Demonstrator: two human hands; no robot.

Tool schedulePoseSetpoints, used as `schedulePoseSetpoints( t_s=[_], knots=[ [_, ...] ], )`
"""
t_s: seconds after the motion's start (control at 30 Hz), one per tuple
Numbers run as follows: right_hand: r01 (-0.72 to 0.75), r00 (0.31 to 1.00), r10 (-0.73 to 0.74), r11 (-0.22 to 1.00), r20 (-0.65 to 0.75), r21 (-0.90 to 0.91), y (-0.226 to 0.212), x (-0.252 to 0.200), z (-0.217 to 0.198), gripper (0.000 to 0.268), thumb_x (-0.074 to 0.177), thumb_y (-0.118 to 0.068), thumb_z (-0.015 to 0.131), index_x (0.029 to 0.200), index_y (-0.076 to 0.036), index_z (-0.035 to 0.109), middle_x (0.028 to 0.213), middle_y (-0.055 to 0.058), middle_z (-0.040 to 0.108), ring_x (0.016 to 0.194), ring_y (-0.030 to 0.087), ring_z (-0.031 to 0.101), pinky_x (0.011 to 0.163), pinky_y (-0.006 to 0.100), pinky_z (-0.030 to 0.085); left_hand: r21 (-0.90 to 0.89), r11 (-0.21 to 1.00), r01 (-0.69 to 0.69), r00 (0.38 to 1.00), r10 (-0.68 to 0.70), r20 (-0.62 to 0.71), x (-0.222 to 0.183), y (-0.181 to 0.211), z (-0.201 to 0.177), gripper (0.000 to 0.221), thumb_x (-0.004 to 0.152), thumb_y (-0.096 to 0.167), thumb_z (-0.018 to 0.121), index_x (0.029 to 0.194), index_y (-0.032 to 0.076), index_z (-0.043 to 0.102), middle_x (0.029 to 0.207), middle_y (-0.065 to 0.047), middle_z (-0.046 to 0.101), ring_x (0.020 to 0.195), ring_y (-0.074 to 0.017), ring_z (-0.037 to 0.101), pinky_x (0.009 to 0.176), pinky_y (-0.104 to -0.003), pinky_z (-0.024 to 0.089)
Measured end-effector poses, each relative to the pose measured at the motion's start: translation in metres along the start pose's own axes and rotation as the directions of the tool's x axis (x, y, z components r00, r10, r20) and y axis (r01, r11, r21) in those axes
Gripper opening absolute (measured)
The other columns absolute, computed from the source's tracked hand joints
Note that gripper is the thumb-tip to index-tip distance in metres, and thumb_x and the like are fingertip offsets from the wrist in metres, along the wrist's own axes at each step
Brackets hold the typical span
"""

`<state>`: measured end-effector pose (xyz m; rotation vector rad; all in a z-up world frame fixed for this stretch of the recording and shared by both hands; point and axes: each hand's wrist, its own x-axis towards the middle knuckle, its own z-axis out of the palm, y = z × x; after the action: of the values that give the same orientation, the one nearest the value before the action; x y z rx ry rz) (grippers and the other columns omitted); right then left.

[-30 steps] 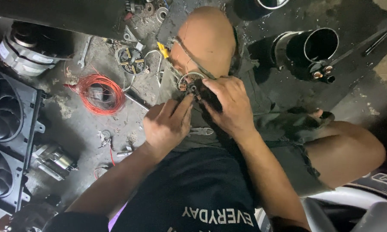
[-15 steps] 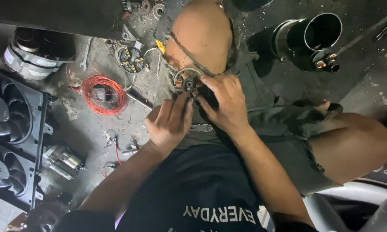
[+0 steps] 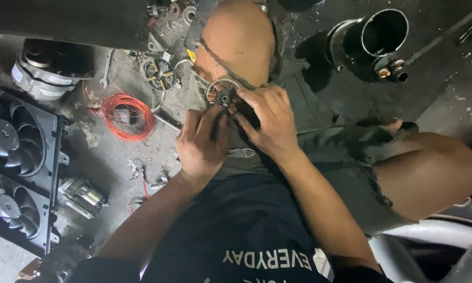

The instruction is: The person is untangling a coil of copper wire and then working on the internal components of a motor by positioning and connecting the wires.

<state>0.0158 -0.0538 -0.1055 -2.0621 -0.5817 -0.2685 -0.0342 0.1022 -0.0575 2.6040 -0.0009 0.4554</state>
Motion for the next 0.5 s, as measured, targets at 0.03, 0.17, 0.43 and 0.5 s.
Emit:
schedulePoseSetpoints(
  t_s=[0.03, 0.17, 0.43, 0.5],
  knots=[
    [0.000, 1.000, 0.000, 1.000, 0.000, 0.000, 0.0009, 0.0000, -0.0006, 0.050, 0.083, -0.008, 0.087, 0.128, -0.005, 0.067, 0.107, 0.013, 0.068, 0.102, 0.031, 0.069, 0.098, 0.050, 0.047, 0.000, 1.000, 0.000, 1.000, 0.000, 0.000, 0.0002, 0.0012, 0.0008, 0.014, 0.099, 0.013, 0.067, 0.108, 0.011, 0.076, 0.084, -0.006, 0.058, 0.066, -0.0290, 0.070, 0.052, -0.041, 0.058],
    [0.014, 1.000, -0.014, 1.000, 0.001, -0.019, 0.0018, 0.0008, -0.0007, 0.050, 0.083, -0.009, 0.088, 0.129, -0.006, 0.067, 0.107, 0.013, 0.068, 0.103, 0.032, 0.069, 0.099, 0.052, 0.046, 0.035, 0.999, 0.019, 1.000, -0.019, 0.010, -0.0001, 0.0021, 0.0010, 0.013, 0.096, 0.015, 0.071, 0.108, 0.011, 0.076, 0.088, -0.008, 0.057, 0.072, -0.0333, 0.070, 0.053, -0.045, 0.057],
    [0.023, 1.000, -0.023, 1.000, -0.001, -0.015, 0.0053, -0.0019, 0.0063, 0.050, 0.084, -0.013, 0.088, 0.129, -0.007, 0.067, 0.107, 0.012, 0.069, 0.104, 0.031, 0.069, 0.100, 0.052, 0.045, -0.041, 0.999, 0.033, 0.992, -0.037, -0.118, 0.0072, 0.0084, 0.0002, 0.010, 0.093, 0.006, 0.072, 0.101, 0.010, 0.076, 0.098, -0.007, 0.055, 0.077, -0.0227, 0.064, 0.059, -0.034, 0.054],
    [0.012, 1.000, -0.013, 1.000, -0.019, -0.014, 0.0059, -0.0032, 0.0070, 0.045, 0.087, -0.015, 0.085, 0.128, -0.006, 0.067, 0.108, 0.011, 0.070, 0.104, 0.030, 0.069, 0.100, 0.051, 0.045, -0.087, 0.996, 0.031, 0.987, -0.044, -0.152, 0.0052, 0.0069, 0.0039, 0.011, 0.096, 0.007, 0.069, 0.104, 0.011, 0.076, 0.098, -0.005, 0.054, 0.071, -0.0175, 0.059, 0.057, -0.032, 0.053]
  ],
)
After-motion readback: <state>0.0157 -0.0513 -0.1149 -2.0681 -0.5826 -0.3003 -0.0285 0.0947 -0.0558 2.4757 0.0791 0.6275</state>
